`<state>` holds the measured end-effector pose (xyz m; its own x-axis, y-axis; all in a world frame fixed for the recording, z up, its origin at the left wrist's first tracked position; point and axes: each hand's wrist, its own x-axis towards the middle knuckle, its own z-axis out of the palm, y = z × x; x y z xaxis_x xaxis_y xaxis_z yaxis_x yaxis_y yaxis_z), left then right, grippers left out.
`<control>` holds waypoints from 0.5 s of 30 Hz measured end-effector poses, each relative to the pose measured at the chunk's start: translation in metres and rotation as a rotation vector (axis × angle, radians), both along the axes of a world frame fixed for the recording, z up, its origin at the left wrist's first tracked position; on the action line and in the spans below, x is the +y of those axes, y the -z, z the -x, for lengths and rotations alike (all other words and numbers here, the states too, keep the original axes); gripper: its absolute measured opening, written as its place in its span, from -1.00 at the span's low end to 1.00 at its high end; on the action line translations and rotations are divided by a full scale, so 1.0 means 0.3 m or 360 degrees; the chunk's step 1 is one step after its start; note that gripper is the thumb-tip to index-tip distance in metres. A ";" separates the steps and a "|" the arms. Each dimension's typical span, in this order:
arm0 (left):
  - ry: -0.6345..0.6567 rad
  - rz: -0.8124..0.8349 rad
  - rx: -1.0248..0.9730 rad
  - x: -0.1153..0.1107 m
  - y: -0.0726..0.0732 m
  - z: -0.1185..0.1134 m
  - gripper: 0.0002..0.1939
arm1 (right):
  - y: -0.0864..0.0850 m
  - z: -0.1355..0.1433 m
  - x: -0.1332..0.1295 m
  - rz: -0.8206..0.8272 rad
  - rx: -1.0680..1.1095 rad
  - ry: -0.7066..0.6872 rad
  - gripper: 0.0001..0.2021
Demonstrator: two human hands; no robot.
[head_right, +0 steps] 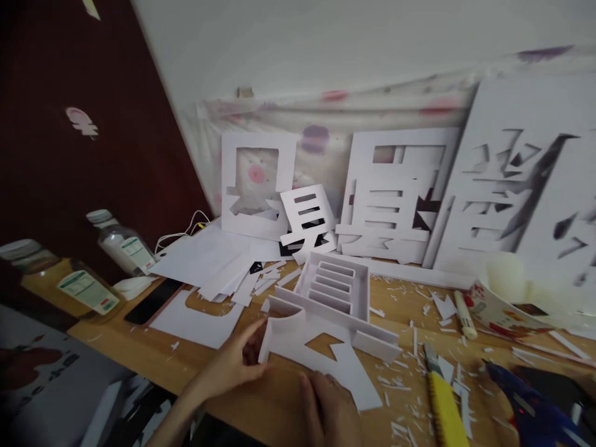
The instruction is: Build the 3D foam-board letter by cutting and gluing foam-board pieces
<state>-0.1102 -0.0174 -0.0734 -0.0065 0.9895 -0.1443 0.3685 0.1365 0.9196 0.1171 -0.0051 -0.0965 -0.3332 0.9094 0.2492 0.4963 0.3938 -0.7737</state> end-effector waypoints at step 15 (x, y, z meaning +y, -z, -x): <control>0.0153 0.0205 0.0442 0.047 -0.047 0.045 -0.15 | 0.104 0.165 0.061 0.0443 0.0161 -0.0372 -0.43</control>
<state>-0.1236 -0.0032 -0.0593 0.0296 0.9612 -0.2742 0.6196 0.1976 0.7596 0.0677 0.0132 -0.1277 -0.5263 0.8491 0.0455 0.3334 0.2553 -0.9076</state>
